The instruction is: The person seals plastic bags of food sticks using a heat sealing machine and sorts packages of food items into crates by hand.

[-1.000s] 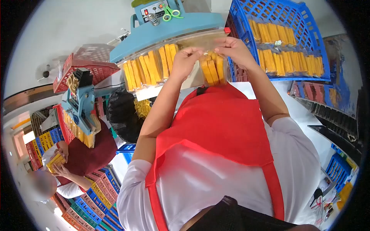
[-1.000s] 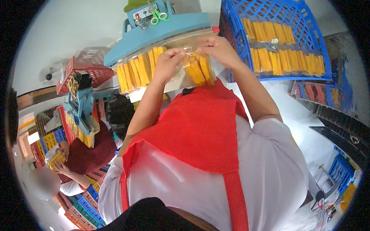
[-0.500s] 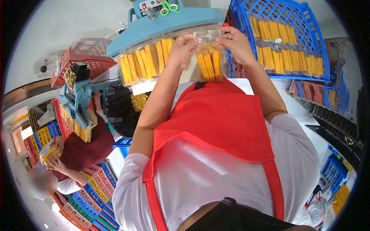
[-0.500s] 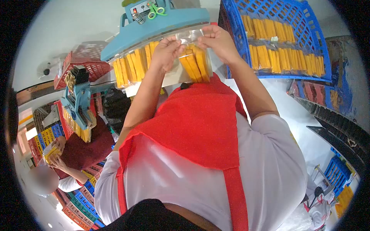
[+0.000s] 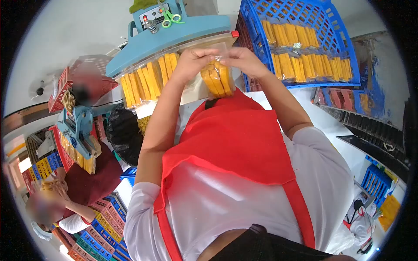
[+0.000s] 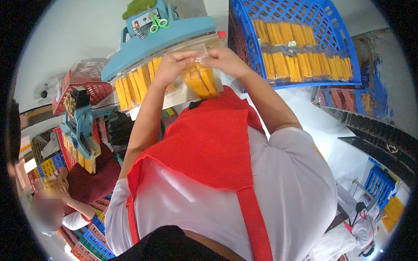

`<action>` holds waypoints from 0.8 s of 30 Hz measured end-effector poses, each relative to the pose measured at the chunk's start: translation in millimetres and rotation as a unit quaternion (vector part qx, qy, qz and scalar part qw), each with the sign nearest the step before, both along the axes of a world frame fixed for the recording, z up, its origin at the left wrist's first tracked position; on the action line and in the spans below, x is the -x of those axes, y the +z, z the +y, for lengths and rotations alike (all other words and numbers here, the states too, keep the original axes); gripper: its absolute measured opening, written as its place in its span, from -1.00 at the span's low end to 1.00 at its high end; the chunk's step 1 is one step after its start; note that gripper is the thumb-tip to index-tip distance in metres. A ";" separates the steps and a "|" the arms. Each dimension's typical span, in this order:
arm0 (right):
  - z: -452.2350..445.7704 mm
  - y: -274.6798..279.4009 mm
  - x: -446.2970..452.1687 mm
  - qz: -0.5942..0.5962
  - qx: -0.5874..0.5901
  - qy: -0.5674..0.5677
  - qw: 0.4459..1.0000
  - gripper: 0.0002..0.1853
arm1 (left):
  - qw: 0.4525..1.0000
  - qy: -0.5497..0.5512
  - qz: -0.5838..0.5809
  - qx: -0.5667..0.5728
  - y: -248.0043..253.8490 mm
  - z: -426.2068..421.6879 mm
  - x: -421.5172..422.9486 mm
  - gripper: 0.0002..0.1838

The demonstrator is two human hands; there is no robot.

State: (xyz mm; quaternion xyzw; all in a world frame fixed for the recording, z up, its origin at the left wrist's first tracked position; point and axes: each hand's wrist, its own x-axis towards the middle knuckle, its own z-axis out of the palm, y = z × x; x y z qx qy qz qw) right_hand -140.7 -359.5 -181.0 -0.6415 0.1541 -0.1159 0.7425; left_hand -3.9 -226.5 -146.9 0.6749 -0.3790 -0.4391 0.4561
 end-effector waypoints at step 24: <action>-21.4 -81.0 -41.0 0.069 -0.269 -0.180 0.944 -0.87 | 0.967 0.240 0.036 0.072 -78.7 -18.7 27.3 -0.61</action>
